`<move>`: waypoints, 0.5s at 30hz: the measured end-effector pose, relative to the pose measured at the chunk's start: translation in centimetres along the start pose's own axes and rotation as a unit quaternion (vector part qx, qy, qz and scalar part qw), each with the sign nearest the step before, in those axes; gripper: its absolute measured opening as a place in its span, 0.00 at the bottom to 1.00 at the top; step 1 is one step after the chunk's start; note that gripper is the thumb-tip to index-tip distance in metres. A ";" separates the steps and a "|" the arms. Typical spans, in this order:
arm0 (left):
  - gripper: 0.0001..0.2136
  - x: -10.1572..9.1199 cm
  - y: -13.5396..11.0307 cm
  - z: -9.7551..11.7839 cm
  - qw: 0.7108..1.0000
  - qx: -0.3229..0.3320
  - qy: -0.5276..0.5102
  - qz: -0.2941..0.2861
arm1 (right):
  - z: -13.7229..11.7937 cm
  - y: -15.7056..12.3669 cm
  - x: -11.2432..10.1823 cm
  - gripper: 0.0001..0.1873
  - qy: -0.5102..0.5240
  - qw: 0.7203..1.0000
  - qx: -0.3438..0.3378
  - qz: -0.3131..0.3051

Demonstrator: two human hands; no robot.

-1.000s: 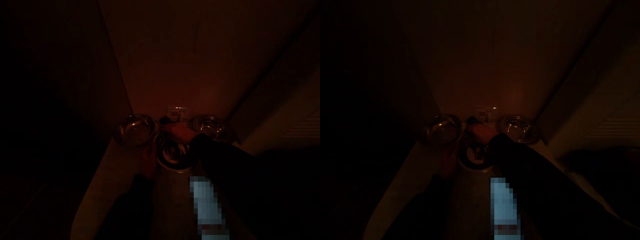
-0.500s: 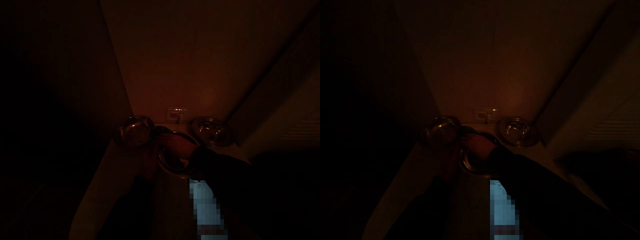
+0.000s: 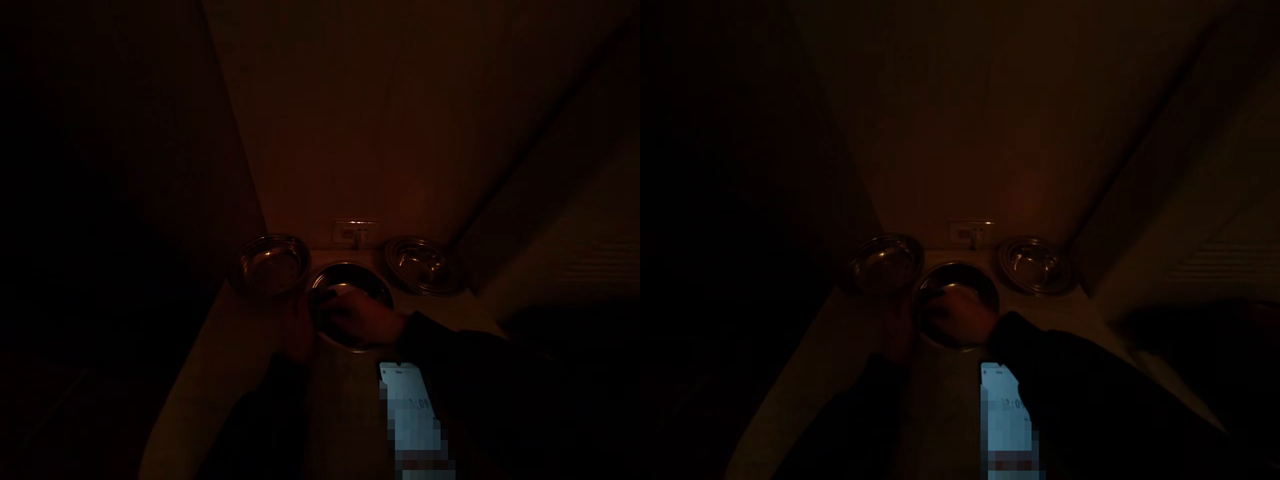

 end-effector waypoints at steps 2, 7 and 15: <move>0.20 0.3 0.1 0.0 1.000 0.007 -0.002 -0.012 | -0.3 -0.8 -0.3 0.13 0.002 1.000 -0.005 -0.025; 0.19 0.4 -0.2 0.3 1.000 0.014 -0.016 -0.022 | 0.7 -2.2 -2.1 0.19 -0.058 0.998 0.033 -0.015; 0.21 0.8 -0.5 0.5 0.999 0.012 -0.018 -0.044 | 5.0 -0.7 -1.8 0.16 -0.165 0.970 0.179 0.024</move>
Point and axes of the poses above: each hand's wrist, its own y-axis towards the middle knuckle, its own x-axis out of the palm, z = x × y, the point moved 8 cm from there along y, towards the middle knuckle, and after that the axes turned 4 degrees about -z, right-handed, at the moved point
